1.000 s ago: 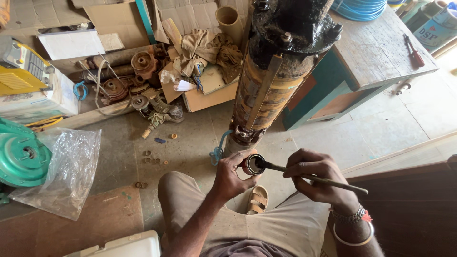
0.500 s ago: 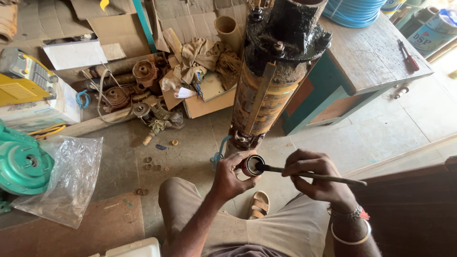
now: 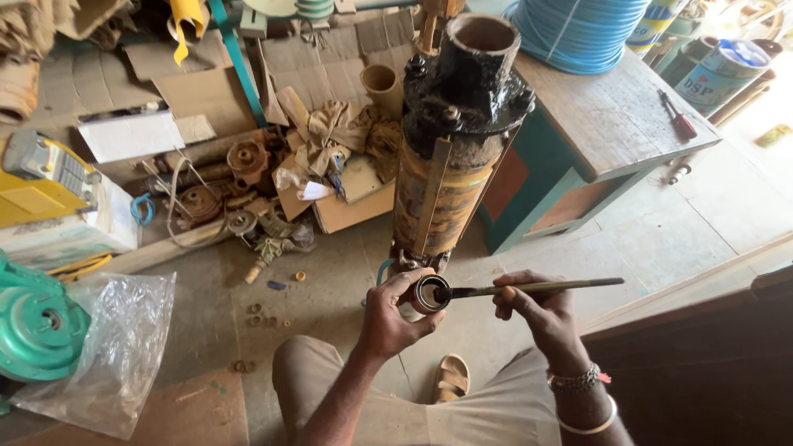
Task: The person applies a dark viscous coating to a vertical cylindrical object using a brush. They repeatedly dip the brush into a small container and spread the coating over the surface, occasionally rotating the object to reach different areas.
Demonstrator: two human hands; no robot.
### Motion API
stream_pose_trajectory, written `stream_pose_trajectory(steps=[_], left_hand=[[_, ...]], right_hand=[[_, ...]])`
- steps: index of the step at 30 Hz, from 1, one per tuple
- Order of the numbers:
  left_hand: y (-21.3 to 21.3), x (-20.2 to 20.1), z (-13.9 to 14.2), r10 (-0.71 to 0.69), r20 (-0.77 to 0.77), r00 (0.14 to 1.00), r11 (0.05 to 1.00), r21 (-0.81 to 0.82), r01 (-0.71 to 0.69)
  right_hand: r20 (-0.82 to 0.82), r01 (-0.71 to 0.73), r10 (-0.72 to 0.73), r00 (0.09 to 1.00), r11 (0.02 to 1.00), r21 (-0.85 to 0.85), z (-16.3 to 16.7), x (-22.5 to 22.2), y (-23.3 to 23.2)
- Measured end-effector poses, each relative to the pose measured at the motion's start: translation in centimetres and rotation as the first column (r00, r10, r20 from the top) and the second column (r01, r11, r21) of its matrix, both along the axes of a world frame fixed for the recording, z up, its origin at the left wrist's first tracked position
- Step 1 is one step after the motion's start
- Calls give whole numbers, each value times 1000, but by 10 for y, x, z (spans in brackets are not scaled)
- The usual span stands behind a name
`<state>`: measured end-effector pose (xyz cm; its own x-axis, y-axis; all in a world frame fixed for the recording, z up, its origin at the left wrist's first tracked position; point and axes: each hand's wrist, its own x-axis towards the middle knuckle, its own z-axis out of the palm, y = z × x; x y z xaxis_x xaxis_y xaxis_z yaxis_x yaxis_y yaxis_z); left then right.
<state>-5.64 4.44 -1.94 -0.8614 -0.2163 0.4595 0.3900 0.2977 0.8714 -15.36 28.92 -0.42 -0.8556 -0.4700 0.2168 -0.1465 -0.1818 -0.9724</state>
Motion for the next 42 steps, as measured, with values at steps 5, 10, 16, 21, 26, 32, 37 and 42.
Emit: stream_pose_trajectory(steps=[5,10,16,21,26,32,37,42], left_hand=[[3,-3,6,-20,23,1000,1000,15,19],[6,-7,13,-16,-22,1000,1000,11,16],[7,-15,40,13,-8,1000,999,30,-12],[7,-24,70,-8,-32,999,996,91,11],[6,-30,87,-27,-96,995,997,76,35],[7,-36,86,-41,-87,995,996,77,47],[6,-41,80,-35,-89,995,987,155,49],[6,-46,78,-59,-84,995,971,226,77]], right_hand=[[118,98,-84,989,988,-121,-28,-7,10],[118,78,-55,991,977,-199,-39,-12,12],[114,47,2,993,905,-424,-29,-16,-4],[38,56,-42,998,852,-520,-7,-14,-18],[-65,83,-132,989,866,-494,18,-19,-14],[-169,87,-153,974,935,-345,39,-23,-7],[-276,116,-228,934,923,-368,58,-20,-8],[-478,168,-343,809,914,-370,92,-18,-34]])
